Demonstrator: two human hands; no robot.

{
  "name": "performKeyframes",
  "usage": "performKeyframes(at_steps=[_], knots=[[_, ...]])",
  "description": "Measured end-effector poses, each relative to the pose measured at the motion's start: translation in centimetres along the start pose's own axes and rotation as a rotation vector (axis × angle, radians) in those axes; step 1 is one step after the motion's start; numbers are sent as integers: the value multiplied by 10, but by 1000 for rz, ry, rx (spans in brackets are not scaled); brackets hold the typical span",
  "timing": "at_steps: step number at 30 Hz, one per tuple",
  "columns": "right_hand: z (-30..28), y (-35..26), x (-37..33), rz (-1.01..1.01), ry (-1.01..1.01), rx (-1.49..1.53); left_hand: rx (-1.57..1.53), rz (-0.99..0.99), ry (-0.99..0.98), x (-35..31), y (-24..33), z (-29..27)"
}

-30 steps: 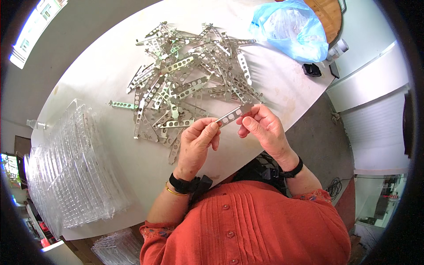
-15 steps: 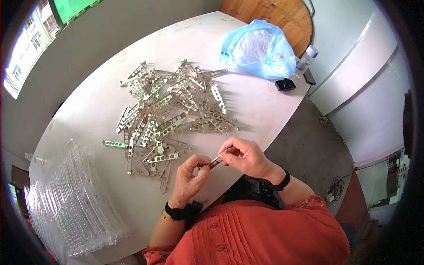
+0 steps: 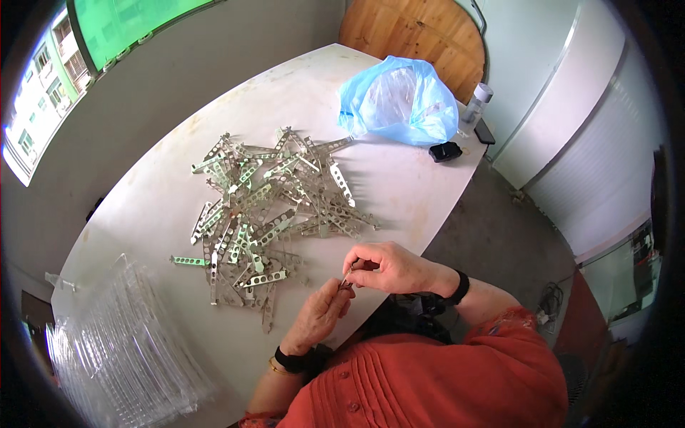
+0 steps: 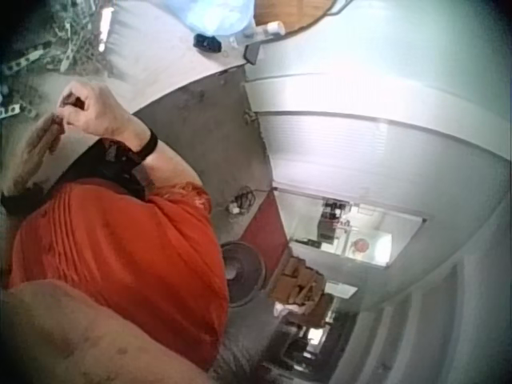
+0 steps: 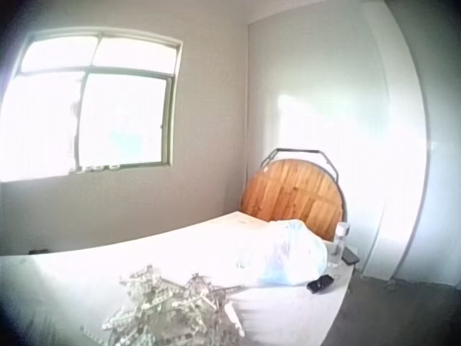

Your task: Packing metal brackets into plastic trays and bags.

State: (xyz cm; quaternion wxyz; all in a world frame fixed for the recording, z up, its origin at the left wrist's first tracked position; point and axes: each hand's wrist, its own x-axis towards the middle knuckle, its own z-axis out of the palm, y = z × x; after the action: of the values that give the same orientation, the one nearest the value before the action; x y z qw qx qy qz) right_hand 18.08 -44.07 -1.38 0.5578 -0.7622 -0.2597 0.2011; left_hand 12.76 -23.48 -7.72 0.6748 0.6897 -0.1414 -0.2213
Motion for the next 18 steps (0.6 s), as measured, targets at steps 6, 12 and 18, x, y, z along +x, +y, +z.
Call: performKeyframes(at_steps=[6, 12, 18], knots=[[-53, 6, 17, -101, 56, -107, -48, -26, 59, -1, 3, -5], [-147, 63, 54, -83, 505, 9, -36, -49, 100, 6, 4, -10], [-214, 92, 92, -75, 719, -284, -81, -77, 129, 5, -1, -12]])
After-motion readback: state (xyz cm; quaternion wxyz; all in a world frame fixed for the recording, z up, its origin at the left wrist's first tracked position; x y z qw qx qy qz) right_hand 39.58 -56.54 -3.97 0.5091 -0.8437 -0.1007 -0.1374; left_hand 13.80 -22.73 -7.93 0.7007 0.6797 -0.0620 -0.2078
